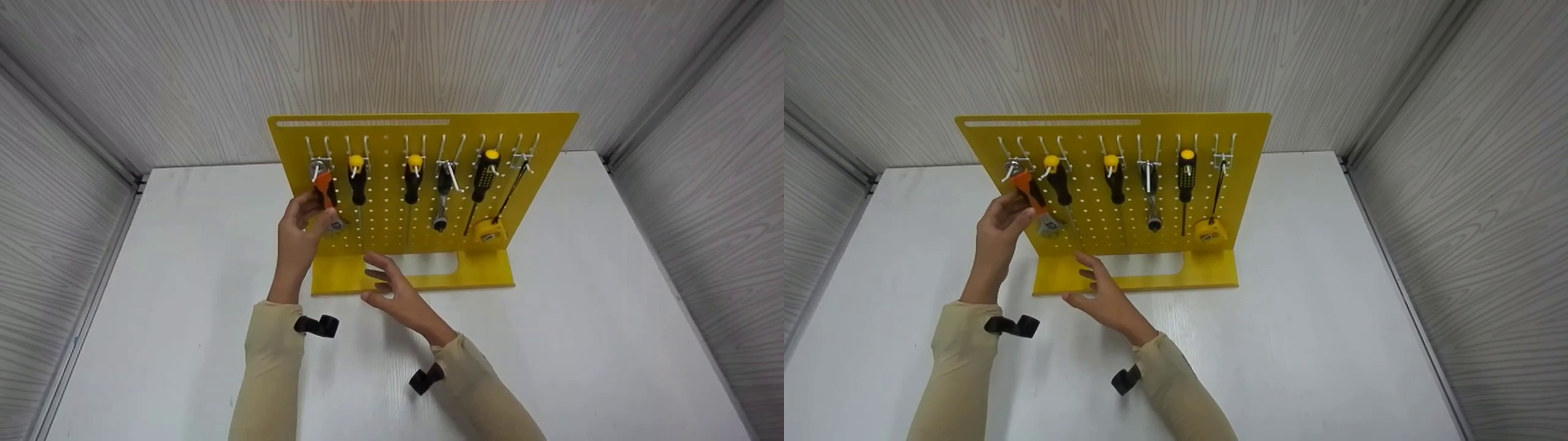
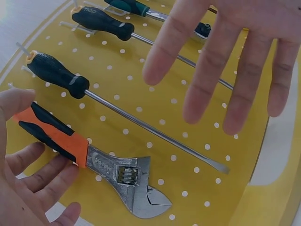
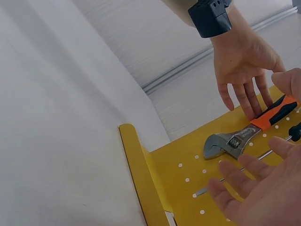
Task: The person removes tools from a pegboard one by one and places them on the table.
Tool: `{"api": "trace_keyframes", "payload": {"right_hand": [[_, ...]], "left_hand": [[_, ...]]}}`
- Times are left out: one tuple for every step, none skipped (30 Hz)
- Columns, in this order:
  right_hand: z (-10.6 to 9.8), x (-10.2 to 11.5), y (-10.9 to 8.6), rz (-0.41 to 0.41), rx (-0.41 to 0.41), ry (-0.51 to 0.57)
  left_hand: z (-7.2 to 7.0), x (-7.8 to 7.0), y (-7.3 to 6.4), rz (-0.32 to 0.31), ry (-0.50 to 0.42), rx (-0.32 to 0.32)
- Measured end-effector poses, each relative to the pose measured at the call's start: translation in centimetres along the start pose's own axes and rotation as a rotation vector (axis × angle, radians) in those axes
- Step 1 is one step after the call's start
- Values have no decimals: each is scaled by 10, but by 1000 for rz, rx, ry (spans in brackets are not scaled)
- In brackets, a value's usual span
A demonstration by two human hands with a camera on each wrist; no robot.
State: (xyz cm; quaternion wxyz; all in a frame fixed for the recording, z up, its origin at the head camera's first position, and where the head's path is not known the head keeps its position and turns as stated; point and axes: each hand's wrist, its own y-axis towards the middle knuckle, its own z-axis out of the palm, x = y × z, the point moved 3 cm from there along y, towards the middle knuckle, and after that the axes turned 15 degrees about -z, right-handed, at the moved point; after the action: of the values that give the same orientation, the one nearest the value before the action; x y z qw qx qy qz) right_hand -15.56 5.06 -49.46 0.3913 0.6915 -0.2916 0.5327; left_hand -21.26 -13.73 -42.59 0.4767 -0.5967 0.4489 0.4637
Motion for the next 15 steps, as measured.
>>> {"api": "trace_keyframes", "payload": {"right_hand": [[0,-1,1,6,-3,7],[0,-2,3,12,-6,16],[0,-3,4,15,-9,26],[1,-3,6,20,-12,35],[1,-4,7,26,-14,38],[0,-4,8,32,-15,40],[0,-5,9,35,-18,43],[-1,-5,10,39,-20,41],[-1,-4,11,42,-22,39],[-2,-4,12,43,-23,35],[-3,-4,13,43,-26,34],[-3,-5,15,41,-26,34],[-4,-5,16,41,-26,35],[-4,-6,18,40,-25,36],[-4,-8,20,39,-23,37]], "left_hand": [[-1,0,1,-2,1,3],[-1,0,2,-6,-1,7],[-2,0,2,-12,-2,11],[-3,0,3,-19,-4,14],[-4,0,4,-27,-3,16],[-4,0,4,-36,-2,18],[-4,0,5,-43,1,18],[-4,0,6,-48,8,16],[-5,-1,6,-51,18,16],[-5,-1,7,-54,29,14],[-4,-2,8,-57,43,11],[-4,-2,9,-63,57,8],[-4,-3,9,-67,73,5],[-4,-3,10,-70,88,3],[-4,-3,11,-74,97,1]]}}
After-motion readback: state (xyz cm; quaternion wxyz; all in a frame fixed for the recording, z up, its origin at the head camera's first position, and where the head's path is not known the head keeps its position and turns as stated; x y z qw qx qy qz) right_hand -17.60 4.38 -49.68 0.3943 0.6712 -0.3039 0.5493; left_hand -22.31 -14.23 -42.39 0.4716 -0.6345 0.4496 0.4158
